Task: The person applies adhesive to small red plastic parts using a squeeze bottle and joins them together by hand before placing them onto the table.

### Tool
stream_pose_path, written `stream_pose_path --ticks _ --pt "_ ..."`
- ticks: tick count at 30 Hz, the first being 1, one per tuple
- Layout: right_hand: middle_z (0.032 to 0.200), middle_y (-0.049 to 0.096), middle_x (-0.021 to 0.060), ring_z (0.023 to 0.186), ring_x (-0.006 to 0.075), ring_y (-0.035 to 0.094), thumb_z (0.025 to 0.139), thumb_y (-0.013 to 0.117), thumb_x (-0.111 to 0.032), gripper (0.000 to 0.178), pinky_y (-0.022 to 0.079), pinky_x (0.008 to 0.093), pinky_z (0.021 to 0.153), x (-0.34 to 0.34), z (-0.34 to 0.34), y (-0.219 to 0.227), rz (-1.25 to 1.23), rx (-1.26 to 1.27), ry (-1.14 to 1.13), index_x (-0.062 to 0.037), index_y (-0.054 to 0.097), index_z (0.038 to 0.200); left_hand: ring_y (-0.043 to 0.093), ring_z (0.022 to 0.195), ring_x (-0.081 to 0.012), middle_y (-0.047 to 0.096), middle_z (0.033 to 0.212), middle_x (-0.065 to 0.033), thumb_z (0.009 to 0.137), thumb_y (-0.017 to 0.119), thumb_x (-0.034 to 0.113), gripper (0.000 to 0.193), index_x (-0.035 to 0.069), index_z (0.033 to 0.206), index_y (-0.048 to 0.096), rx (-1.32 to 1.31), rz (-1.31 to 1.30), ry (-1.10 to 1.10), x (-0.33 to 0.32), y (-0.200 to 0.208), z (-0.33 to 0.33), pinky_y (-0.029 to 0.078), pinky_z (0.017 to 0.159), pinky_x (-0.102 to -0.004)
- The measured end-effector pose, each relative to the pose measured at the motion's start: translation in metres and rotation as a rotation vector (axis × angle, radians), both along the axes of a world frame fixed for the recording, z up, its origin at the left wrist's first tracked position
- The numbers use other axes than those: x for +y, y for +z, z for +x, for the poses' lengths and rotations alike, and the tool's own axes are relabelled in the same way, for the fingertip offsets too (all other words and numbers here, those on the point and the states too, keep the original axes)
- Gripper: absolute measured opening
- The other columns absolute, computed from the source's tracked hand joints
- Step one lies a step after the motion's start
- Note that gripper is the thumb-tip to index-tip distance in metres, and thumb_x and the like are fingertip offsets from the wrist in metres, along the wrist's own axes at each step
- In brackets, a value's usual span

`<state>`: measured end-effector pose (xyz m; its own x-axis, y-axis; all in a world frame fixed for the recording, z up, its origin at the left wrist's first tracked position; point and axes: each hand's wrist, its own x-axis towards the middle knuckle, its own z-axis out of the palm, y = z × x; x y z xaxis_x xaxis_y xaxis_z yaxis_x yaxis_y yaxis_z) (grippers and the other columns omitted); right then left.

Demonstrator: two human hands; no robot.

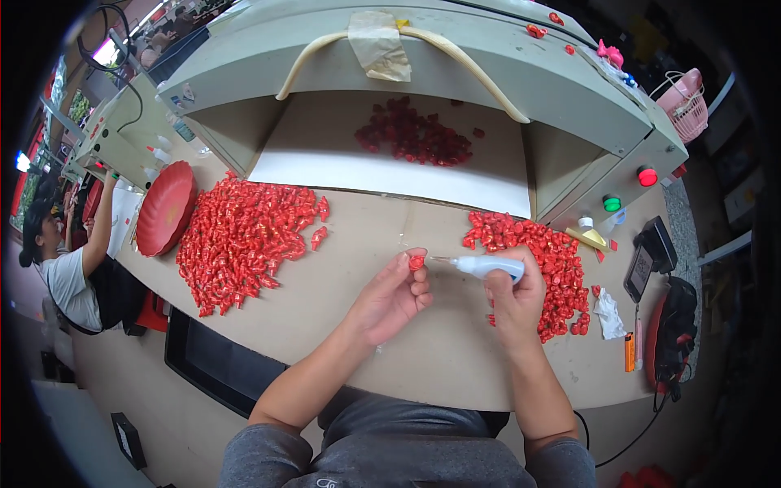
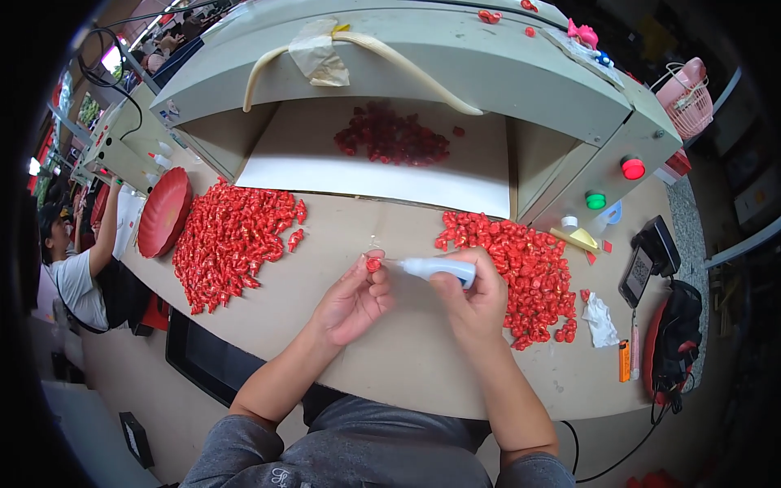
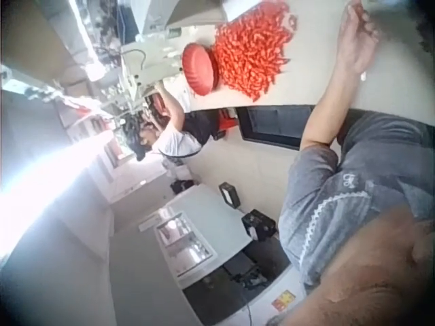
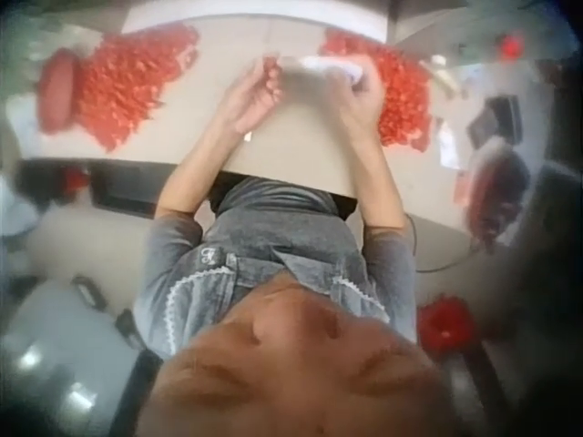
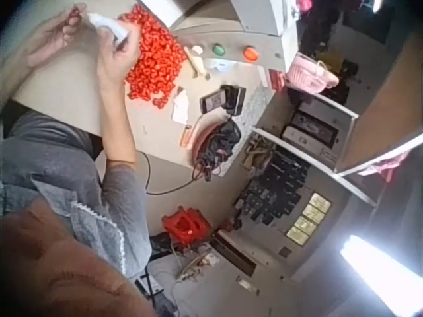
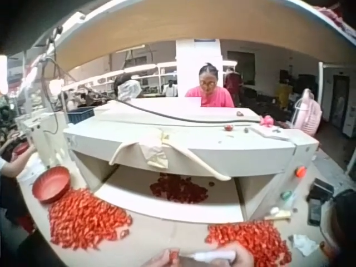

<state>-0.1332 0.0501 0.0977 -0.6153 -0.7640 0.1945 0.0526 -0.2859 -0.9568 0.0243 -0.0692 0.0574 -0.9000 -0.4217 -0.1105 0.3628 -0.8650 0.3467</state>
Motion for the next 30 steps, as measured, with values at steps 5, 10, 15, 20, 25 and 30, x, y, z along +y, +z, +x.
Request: stream_pose_path --ticks 5,10,15,20,25,30 --pt "0.077 0.06 0.0044 0.066 0.01 0.056 0.08 0.078 -0.02 0.027 0.044 0.0239 0.058 0.0018 -0.0021 0.0119 0.094 0.522 -0.106 -0.0021 0.061 0.089 0.051 0.078 -0.0108 0.055 0.089 -0.0007 0.1 0.048 0.025 0.022 0.01 0.116 0.054 -0.073 0.049 -0.006 0.0016 0.0 -0.0036 0.046 0.073 -0.0276" --pt "0.077 0.061 0.0084 0.064 0.0168 0.06 0.075 0.081 -0.02 0.029 0.046 0.0274 0.056 -0.0026 0.0013 0.0102 0.073 0.721 -0.131 -0.0026 0.062 0.089 0.051 0.078 -0.0106 0.055 0.087 0.0 0.1 0.049 0.026 0.023 0.01 0.115 0.055 -0.134 0.05 0.002 0.0014 0.0026 -0.0057 0.046 0.073 -0.0277" --pt "0.076 0.061 0.009 0.064 0.0192 0.06 0.073 0.082 -0.018 0.03 0.046 0.0284 0.055 -0.0041 0.0041 0.0092 0.083 0.746 -0.125 -0.0029 0.063 0.09 0.051 0.078 -0.0104 0.056 0.087 0.0001 0.099 0.05 0.026 0.023 0.01 0.115 0.055 -0.142 0.057 0.025 0.0012 0.0015 -0.0057 0.046 0.073 -0.0281" --pt "0.076 0.06 0.0089 0.064 0.0188 0.06 0.072 0.082 -0.017 0.03 0.045 0.0284 0.054 -0.0053 0.0055 0.0094 0.092 0.732 -0.118 -0.0032 0.063 0.09 0.051 0.078 -0.0105 0.056 0.086 0.0001 0.099 0.051 0.027 0.023 0.01 0.115 0.056 -0.144 0.06 0.022 0.0008 0.0013 -0.0051 0.046 0.073 -0.0283" --pt "0.075 0.06 0.0088 0.063 0.0186 0.06 0.072 0.082 -0.017 0.03 0.045 0.0286 0.054 -0.006 0.005 0.0081 0.069 0.76 -0.13 -0.0033 0.063 0.09 0.051 0.078 -0.0103 0.056 0.086 0.0 0.099 0.052 0.027 0.024 0.009 0.114 0.056 -0.155 0.055 0.026 0.0009 0.0014 -0.0055 0.046 0.074 -0.0283" --pt "0.075 0.06 0.0084 0.063 0.0187 0.06 0.072 0.082 -0.016 0.029 0.045 0.0284 0.053 -0.0052 0.0055 0.0102 0.079 0.767 -0.125 -0.0034 0.063 0.09 0.051 0.078 -0.0102 0.057 0.086 0.0002 0.099 0.051 0.027 0.024 0.009 0.115 0.056 -0.163 0.041 0.027 0.0005 0.0033 -0.005 0.046 0.073 -0.0284"
